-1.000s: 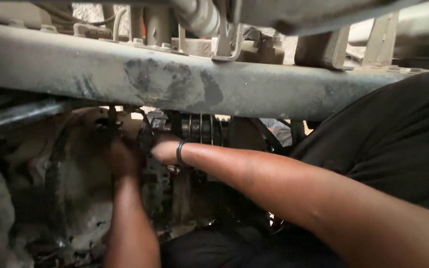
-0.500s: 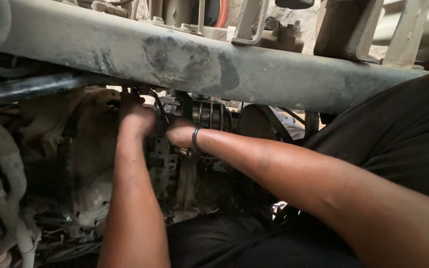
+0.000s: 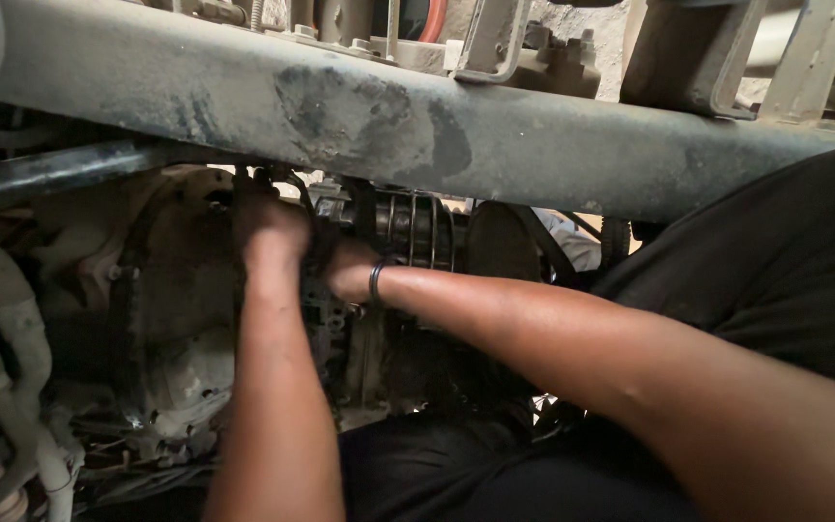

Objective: The person uses a wrench to tighten bolts on a vehicle engine component located under the chassis. They repeatedly adjust the wrench and apply torque to secure the part in place.

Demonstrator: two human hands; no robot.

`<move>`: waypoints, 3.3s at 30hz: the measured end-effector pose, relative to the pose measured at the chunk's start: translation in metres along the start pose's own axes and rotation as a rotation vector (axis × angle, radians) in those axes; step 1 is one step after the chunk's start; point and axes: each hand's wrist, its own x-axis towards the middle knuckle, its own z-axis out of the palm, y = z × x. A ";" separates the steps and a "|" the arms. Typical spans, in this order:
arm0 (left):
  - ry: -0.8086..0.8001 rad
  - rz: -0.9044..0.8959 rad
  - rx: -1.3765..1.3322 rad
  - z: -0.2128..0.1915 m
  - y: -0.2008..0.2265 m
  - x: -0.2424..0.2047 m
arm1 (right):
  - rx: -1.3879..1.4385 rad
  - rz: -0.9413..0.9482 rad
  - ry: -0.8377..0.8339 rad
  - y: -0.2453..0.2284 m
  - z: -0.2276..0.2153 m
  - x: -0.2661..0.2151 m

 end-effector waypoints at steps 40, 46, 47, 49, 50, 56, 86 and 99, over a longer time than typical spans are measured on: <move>0.162 -0.262 -0.038 -0.005 0.033 -0.026 | 0.718 0.474 -0.075 -0.052 -0.073 -0.029; 0.128 -0.236 -0.014 0.003 0.026 -0.031 | 0.701 0.332 0.060 -0.058 -0.084 -0.035; 0.084 -0.258 -0.011 0.007 0.022 -0.034 | 0.647 0.404 -0.004 -0.060 -0.086 -0.037; 0.122 -0.245 -0.007 0.016 0.015 -0.030 | 0.699 0.254 0.075 -0.060 -0.092 -0.035; 0.191 -0.215 -0.001 0.023 0.012 -0.033 | 0.727 0.184 0.110 -0.060 -0.092 -0.037; 0.271 -0.091 0.051 0.048 -0.009 -0.037 | 0.807 0.252 -0.058 -0.030 -0.061 -0.033; 0.110 -0.036 -0.152 0.016 -0.016 -0.017 | 0.423 0.285 -0.066 -0.028 -0.022 0.002; -0.005 -0.316 -0.500 0.049 -0.052 -0.033 | 0.338 0.041 -0.227 -0.005 -0.068 0.001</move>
